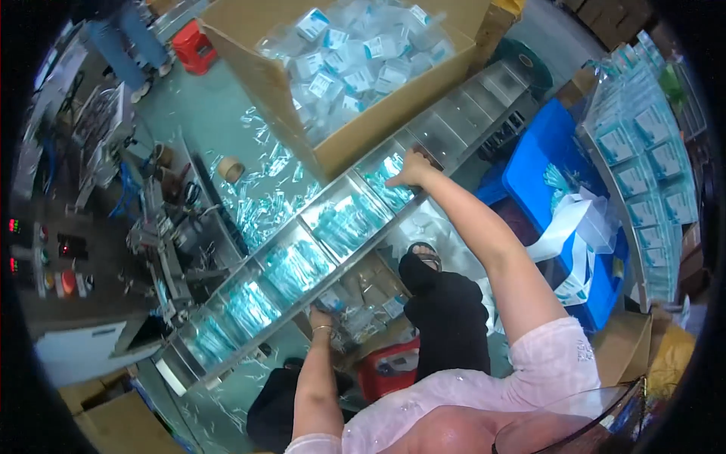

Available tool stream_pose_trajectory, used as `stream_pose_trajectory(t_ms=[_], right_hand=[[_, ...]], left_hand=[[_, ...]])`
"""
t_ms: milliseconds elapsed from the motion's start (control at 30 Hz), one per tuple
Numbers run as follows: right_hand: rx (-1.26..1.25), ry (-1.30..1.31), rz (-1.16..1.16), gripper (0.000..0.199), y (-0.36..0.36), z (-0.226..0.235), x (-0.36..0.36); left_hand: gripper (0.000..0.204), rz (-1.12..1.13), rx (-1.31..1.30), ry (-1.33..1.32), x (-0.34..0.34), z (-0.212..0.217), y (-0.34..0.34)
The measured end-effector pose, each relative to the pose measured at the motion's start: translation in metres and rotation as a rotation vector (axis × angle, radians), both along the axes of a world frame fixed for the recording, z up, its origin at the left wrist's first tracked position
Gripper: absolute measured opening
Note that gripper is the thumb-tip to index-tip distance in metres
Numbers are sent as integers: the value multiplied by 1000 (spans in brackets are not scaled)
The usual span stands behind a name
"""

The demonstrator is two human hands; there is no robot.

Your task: Operating a rotating assembly machine to process industrial parts and then packaging finished products from a conveyor into plastic containers and shipping boxes.

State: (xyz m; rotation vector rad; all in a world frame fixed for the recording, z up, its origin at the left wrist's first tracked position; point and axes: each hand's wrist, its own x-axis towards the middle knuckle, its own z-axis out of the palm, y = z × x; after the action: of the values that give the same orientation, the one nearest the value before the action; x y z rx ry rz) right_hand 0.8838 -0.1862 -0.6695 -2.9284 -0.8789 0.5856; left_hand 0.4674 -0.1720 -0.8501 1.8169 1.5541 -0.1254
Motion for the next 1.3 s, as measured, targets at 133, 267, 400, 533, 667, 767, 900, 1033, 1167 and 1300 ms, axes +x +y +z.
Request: stream_pose_trajectory(t_ms=[133,267,400,533,667,767,900,1033,1167,1300], right_hand=[[-41,306,67,98,3,-7,18],[100,363,156,94,-4,-16,9],[367,531,-31,87,2,-7,-18],[369,675,-114,101,-18,-2,-5],[439,842,-103,108,9,12,-38],[534,865,-94,102,10,-5,-35],[717,623,-144,93,14,-10,-41],[1077,921,-360,69,-9,25,-28],[1190,1543,-439,48,-58,70,-66],[1112,632,408,58,-110,139,-203]], left_hand=[[53,-28,-72,44,9,-32,12],[55,158,-5,-140,32,-22,-11],[66,361,39,-442,23,-46,-16],[79,459,-398,-447,70,-29,-27],[78,402,-61,-831,43,-91,-28],[79,530,-74,-795,48,-88,-33],[85,559,-397,-686,24,-39,-46],[64,653,-973,-617,2,97,-55],[77,-41,-579,-771,-4,208,-47],[83,-409,-234,-864,16,301,-53]])
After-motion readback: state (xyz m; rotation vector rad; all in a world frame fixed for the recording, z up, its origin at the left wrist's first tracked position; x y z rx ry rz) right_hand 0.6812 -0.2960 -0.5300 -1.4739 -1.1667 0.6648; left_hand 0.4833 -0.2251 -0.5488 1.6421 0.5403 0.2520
